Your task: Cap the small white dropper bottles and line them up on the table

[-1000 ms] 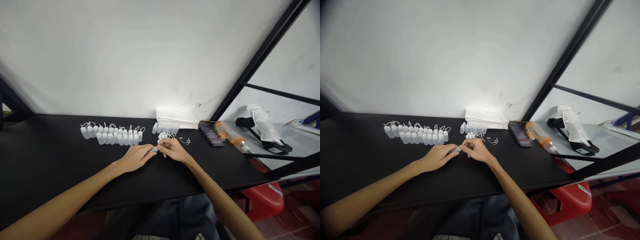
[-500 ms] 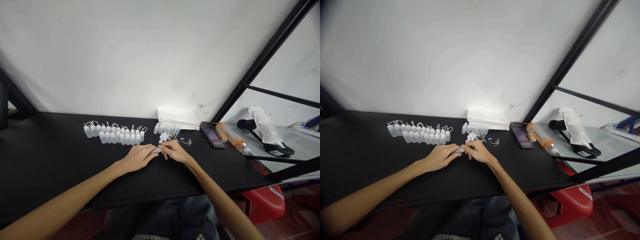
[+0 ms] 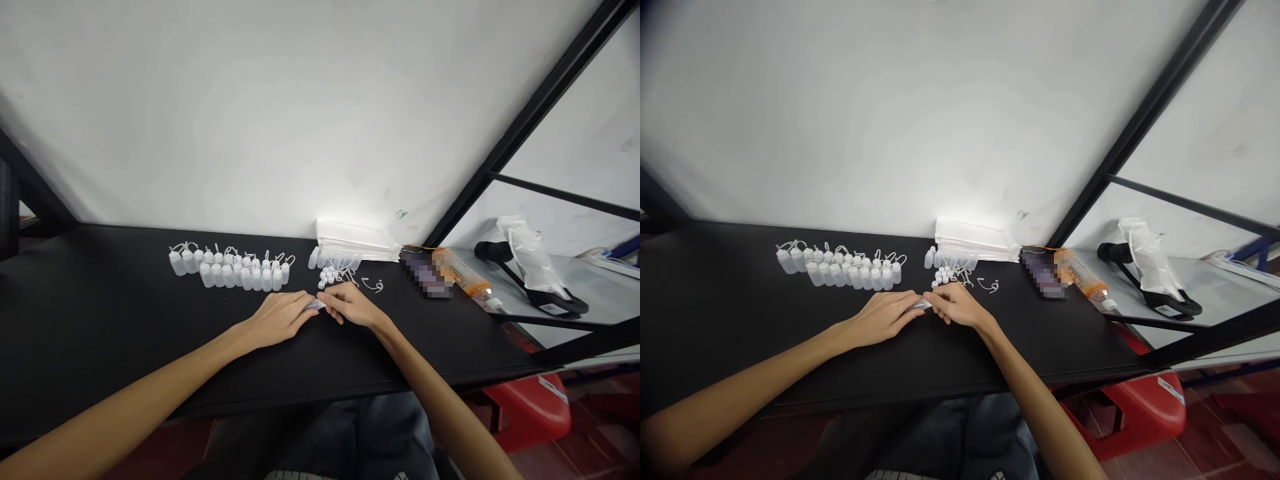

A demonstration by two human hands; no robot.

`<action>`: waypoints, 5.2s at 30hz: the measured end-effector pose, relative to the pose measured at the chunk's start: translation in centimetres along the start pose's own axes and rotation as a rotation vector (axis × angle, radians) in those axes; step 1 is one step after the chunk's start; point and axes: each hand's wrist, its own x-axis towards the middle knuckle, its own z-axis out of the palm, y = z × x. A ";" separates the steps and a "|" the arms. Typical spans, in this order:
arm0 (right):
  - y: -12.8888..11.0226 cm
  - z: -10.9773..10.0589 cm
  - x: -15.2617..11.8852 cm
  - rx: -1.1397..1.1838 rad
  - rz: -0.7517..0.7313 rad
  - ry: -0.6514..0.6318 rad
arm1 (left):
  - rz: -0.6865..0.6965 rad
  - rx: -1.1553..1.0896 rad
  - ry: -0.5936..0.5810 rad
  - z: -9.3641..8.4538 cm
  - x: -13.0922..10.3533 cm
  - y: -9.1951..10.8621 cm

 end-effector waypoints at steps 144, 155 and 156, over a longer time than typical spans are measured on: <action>0.4 -0.6 0.7 0.403 -0.078 0.243 | -0.311 -0.981 -0.040 -1.1 0.2 -0.2; 0.4 -0.7 0.7 0.496 -0.096 0.294 | -0.332 -0.704 0.056 -1.8 0.3 0.2; 0.5 -0.7 0.8 0.499 -0.097 0.304 | -0.334 -0.697 0.067 -1.8 0.3 0.1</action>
